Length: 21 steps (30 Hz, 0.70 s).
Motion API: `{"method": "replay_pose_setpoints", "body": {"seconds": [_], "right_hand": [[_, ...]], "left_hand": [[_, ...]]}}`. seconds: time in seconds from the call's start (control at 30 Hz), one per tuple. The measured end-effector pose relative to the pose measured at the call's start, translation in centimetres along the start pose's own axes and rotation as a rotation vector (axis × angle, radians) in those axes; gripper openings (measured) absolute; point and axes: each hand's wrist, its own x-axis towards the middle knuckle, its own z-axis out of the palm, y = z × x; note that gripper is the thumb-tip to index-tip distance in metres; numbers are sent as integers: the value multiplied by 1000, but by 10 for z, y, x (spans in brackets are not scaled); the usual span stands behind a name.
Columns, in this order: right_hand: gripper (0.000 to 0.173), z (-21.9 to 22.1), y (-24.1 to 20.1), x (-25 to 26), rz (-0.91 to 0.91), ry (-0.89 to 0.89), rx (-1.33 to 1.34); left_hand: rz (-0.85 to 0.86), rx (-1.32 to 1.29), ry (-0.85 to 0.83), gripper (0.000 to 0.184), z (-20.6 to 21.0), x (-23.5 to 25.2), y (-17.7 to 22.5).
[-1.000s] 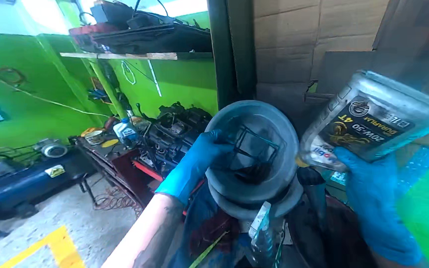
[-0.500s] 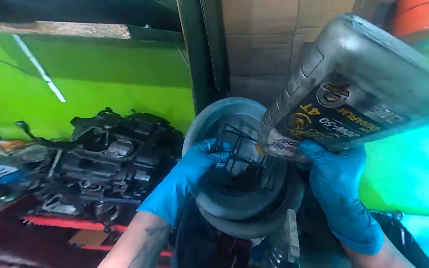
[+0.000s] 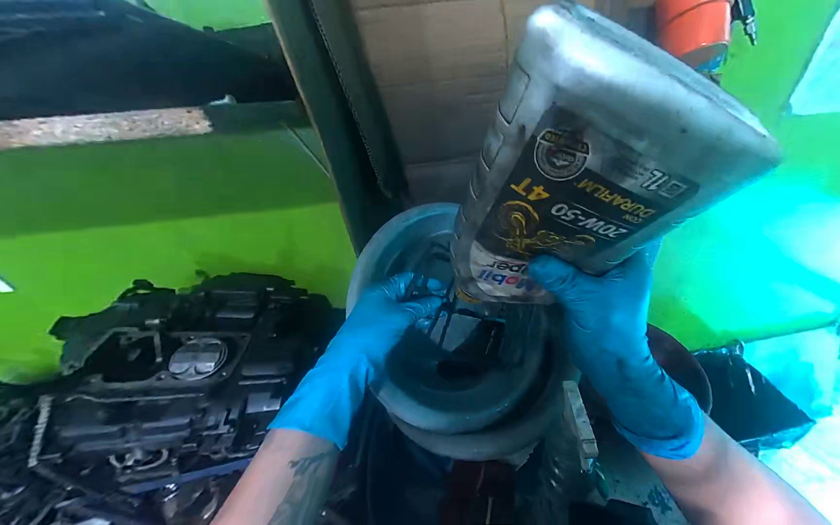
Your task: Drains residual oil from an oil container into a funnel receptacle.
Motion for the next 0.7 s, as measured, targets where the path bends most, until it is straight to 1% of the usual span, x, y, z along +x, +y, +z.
{"method": "replay_pose_setpoints", "body": {"seconds": [0.1, 0.17, 0.27, 0.3, 0.33, 0.37, 0.4, 0.43, 0.47, 0.5, 0.53, 0.57, 0.6, 0.63, 0.67, 0.7], "right_hand": [[75, -12, -4, -5, 25, -64, -34], [73, -20, 1, -8, 26, -34, -53], [72, -32, 8, -11, 58, -9, -38], [72, -35, 10, -12, 66, -10, -21], [73, -38, 12, -13, 79, -5, -16], [74, -40, 13, -13, 97, 5, -20], [75, -42, 14, -13, 112, 13, -25], [76, -45, 15, -12, 123, 16, -29], [76, -48, 15, -12, 134, 23, -40], [77, -51, 16, -12, 141, 34, -56], [79, -54, 18, -11, 138, 43, -57], [79, -56, 20, -10, 127, 51, -47], [78, -57, 23, -8, 109, 50, -25], [77, -59, 27, -6, 90, 36, -5], [76, -60, 31, -3, 77, 24, 26], [76, -59, 35, 0, 68, 19, 29]], "left_hand": [[87, 259, -59, 16, 1, 5, 5], [117, 472, -128, 22, 3, 8, 14], [82, 735, -252, 24, 14, 29, 19], [82, 794, -260, 29, 19, 35, 18], [95, 854, -237, 36, 25, 39, 18], [143, 928, -175, 44, 32, 42, 16], [218, 1050, -99, 57, 36, 49, 8], [347, 1155, 2, 72, 40, 56, -3], [464, 1207, 77, 85, 42, 56, -8], [500, 1231, 96, 91, 44, 48, 0], [447, 1235, 58, 90, 46, 33, 17], [400, 1217, 29, 80, 48, 28, 27], [380, 1125, 20, 69, 48, 36, 27], [381, 977, 28, 59, 47, 54, 16], [419, 763, 15, 53, 45, 70, 4], [480, 509, -57, 52, 39, 81, -4]]}}
